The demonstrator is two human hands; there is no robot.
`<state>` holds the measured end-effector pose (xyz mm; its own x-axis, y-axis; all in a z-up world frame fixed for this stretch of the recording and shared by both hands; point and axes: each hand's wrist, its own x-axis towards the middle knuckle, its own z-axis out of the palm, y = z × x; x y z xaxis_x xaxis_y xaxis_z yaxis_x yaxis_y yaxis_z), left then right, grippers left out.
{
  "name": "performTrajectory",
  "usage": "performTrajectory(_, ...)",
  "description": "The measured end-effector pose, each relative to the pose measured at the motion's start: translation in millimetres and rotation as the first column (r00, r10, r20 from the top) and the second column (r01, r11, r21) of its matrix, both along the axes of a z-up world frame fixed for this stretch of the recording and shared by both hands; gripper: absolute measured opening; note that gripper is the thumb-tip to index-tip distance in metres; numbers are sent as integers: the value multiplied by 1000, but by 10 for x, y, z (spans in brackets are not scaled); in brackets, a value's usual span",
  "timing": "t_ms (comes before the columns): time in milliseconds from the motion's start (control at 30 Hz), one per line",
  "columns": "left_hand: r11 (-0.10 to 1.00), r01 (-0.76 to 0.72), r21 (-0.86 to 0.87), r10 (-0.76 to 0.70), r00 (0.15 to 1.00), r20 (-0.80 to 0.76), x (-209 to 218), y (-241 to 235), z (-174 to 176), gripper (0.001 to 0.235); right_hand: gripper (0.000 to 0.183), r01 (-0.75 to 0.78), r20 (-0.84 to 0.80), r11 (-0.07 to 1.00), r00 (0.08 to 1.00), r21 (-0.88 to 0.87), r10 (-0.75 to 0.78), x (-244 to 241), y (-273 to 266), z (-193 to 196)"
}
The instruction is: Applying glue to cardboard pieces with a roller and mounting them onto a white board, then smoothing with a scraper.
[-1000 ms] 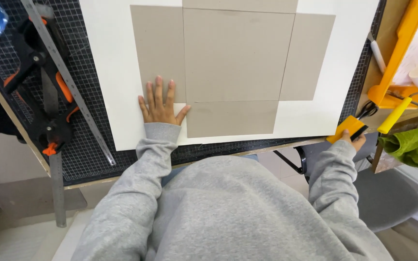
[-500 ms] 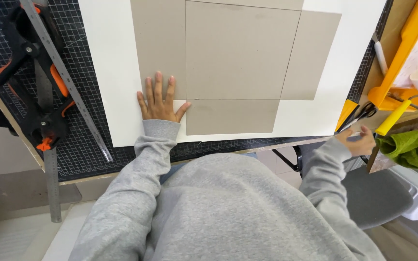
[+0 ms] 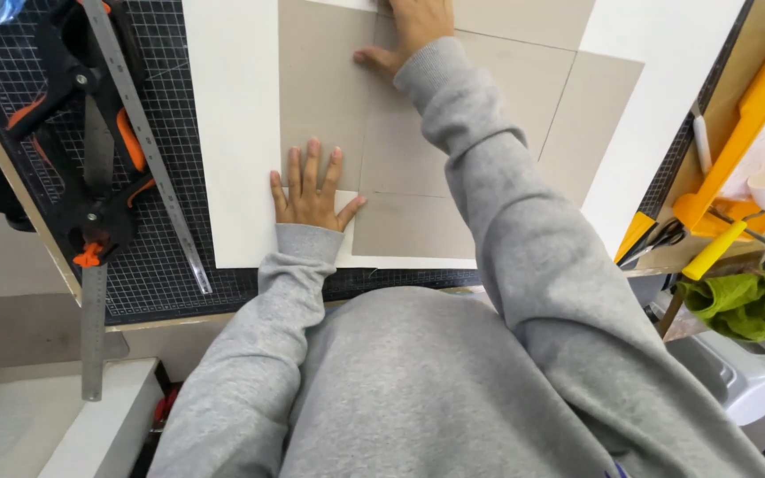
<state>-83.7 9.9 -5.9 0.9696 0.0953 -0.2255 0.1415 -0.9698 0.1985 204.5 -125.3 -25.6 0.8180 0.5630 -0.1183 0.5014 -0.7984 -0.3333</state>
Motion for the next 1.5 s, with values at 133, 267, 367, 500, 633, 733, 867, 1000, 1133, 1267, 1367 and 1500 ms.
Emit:
performTrajectory(133,1000,-2,5,2,1000,-5,2,-2,-17,84,59,-95,-27,970,994,223,103,15,-91,6)
performTrajectory(267,999,15,34,-15,1000,13,-7,6,-10,83,60,-11,-86,964,996,265,35,-36,-86,27)
performTrajectory(367,999,23,35,-24,999,28,-11,0,6,83,65,-40,5,962,999,271,40,-22,-92,-38)
performTrajectory(500,996,27,80,-33,997,75,-18,-4,-23,84,67,3,-27,974,1000,227,3,-63,-56,36)
performTrajectory(633,995,26,101,-35,996,86,-32,-5,-21,83,66,26,-88,979,996,203,-9,-73,-55,48)
performTrajectory(733,992,35,123,-46,995,90,-14,-5,-42,83,66,8,-71,977,997,211,8,-51,-61,53)
performTrajectory(867,989,35,145,-51,993,107,-47,-9,-47,83,65,-19,-37,972,999,234,28,-73,-67,24)
performTrajectory(1000,991,38,129,-50,995,89,-21,-7,-61,83,64,-23,-52,976,998,215,35,-40,-73,16)
performTrajectory(1133,992,36,121,-47,995,91,-41,-9,-63,83,65,-31,-57,979,997,201,43,-51,-79,-3)
performTrajectory(1267,999,15,32,-18,996,88,-22,-24,-30,79,66,-44,-14,976,999,212,48,-34,-151,-122)
performTrajectory(1367,1000,-5,-20,6,997,71,-10,-7,-3,79,75,-121,177,948,982,296,70,-100,-95,-47)
performTrajectory(1500,997,-4,-79,12,995,99,83,17,69,82,101,40,176,942,979,334,-104,-824,-494,-86)
